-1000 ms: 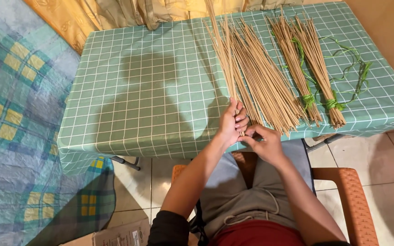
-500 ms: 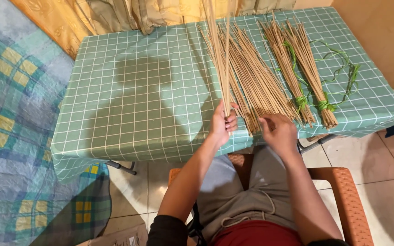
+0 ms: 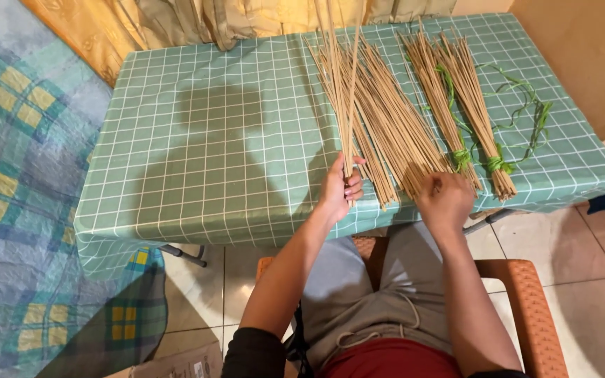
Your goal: Sorting and aligning thin wooden sticks on a table to form bundles.
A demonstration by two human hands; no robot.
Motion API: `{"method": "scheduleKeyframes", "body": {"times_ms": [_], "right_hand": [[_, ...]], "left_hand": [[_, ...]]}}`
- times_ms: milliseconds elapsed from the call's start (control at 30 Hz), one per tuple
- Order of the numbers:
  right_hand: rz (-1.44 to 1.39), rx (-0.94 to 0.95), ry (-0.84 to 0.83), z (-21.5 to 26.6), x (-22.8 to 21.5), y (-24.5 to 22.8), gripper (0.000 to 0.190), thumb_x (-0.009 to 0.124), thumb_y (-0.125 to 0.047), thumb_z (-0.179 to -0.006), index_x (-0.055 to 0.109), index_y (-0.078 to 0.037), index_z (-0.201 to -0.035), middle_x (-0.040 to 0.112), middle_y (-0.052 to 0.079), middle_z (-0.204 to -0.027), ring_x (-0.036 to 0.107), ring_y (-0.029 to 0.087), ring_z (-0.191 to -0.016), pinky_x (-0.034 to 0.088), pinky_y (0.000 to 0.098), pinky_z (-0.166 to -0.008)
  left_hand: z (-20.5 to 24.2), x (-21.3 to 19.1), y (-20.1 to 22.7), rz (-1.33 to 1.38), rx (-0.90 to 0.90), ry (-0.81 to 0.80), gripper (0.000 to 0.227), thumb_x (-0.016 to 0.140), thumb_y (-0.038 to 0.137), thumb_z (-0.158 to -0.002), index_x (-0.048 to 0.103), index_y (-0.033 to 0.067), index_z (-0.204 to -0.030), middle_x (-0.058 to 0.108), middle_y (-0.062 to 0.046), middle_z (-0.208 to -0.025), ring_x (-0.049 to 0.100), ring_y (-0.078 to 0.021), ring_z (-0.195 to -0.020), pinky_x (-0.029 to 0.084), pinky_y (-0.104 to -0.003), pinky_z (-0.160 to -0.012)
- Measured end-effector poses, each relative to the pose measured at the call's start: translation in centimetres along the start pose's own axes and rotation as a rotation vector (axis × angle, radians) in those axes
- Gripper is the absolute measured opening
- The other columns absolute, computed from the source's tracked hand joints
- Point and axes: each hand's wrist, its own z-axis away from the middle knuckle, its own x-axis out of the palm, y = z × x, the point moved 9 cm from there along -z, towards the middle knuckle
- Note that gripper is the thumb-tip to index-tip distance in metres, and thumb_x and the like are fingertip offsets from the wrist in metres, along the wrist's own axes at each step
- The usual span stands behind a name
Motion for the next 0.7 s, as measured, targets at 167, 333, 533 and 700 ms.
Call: {"method": "scheduleKeyframes", "body": {"times_ms": [167,333,533,700], "right_hand": [[-0.33,0.199,0.082,-1.5,-3.9,-0.5,0.01,0.078,-0.004,-0.1,0.072,-0.003,-0.093,0.066,0.015,-0.078,0.065,0.036,-0.071,0.05,0.0407,-0.067],[-0.911,0.448,0.008,-0.6,-3.7,-5.6,0.007,0.059,-0.002,-0.116,0.061,-0.004,-0.11,0.065,0.014,-0.077,0.065,0.019,-0.061,0.05,0.0274,-0.059],[-0.86,0.335,-0.403,4.4,1.2,-12.6,0.008,0.061,0.002,-0.1,0.065,-0.004,-0.098,0.067,0.012,-0.058,0.064,0.022,-0.043,0.048,0.03,-0.045],[-0.649,0.187,-0.439,4.7,2.0,-12.6,0.01,0.074,-0.019,-0.097,0.068,-0.014,-0.091,0.07,0.001,-0.054,0.066,0.015,-0.04,0.049,0.0228,-0.042]], "left_hand": [[-0.6,-0.4,-0.2,0.002,0.027,-0.009,0.051,0.035,0.055,-0.109,0.058,0.0102,-0.112,0.026,0.006,-0.06,0.026,-0.0027,-0.038,0.023,-0.016,-0.03],[0.6,1.3,0.4,-0.096,0.087,-0.04,0.053,0.038,0.064,-0.107,0.057,0.0149,-0.115,0.028,0.007,-0.065,0.028,-0.0016,-0.042,0.024,-0.015,-0.034],[2.2,3.9,1.7,-0.268,0.213,-0.084,0.051,0.046,0.063,-0.108,0.057,0.0138,-0.118,0.039,0.005,-0.073,0.04,-0.0022,-0.045,0.03,-0.018,-0.033],[1.6,2.4,1.4,-0.359,0.231,0.071,0.035,0.046,0.052,-0.109,0.048,0.0216,-0.093,0.04,0.005,-0.07,0.038,-0.0051,-0.054,0.031,-0.019,-0.048]]}}
